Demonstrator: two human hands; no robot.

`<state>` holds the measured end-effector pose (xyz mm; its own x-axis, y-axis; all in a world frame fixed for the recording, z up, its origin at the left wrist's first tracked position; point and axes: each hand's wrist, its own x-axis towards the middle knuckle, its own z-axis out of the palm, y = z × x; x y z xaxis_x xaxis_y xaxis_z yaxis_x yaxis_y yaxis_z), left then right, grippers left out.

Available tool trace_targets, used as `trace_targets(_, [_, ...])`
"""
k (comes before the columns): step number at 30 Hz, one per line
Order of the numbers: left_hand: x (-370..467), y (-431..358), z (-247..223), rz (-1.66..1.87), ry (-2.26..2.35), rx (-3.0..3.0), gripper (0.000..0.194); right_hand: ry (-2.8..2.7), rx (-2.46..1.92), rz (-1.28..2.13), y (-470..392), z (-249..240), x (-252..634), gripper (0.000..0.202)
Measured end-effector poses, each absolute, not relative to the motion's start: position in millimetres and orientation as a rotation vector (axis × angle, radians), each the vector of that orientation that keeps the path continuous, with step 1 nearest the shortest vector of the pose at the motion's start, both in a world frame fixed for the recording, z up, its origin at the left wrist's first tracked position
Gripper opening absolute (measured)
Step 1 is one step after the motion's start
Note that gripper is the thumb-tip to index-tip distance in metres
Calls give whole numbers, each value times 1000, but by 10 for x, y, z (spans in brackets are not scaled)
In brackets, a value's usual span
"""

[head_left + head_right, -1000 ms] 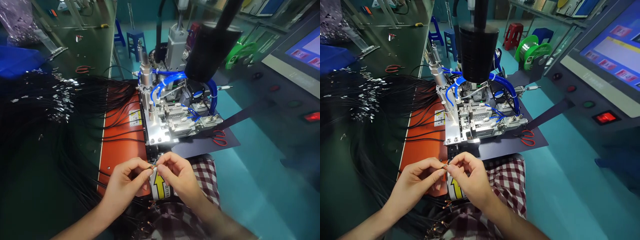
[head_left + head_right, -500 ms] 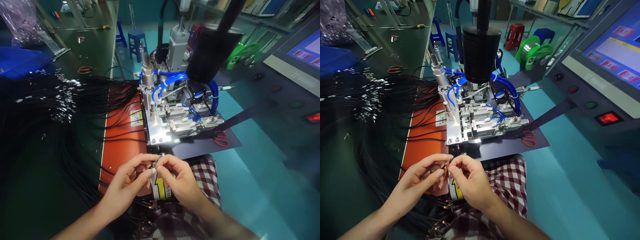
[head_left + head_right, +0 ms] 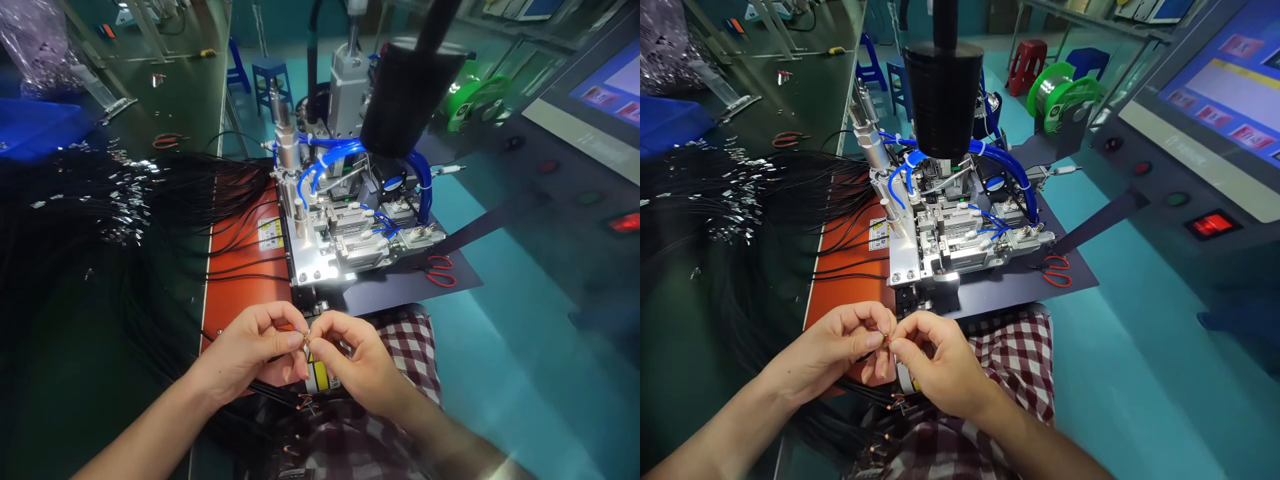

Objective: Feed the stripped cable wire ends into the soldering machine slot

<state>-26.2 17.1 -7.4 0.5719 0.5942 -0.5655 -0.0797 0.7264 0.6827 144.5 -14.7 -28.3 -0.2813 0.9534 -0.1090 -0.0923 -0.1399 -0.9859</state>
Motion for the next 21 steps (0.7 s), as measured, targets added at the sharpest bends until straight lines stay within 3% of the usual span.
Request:
trace_targets(7, [-138, 115, -91, 582, 955, 723, 13, -1198, -1158, 1597, -158, -297, 1545, 13])
trace_targets(11, [-100, 139, -54, 506, 866, 662, 25, -1120, -1159, 1654, -164, -318, 1615, 17])
trace_targets(16, [-71, 188, -97, 466, 755, 703, 11, -1099, -1146, 1702, -155, -351, 1666, 17])
trace_targets(21, [-42, 223, -173, 477, 784, 669, 10, -1101, -1174, 1714, -135, -350, 1673, 19])
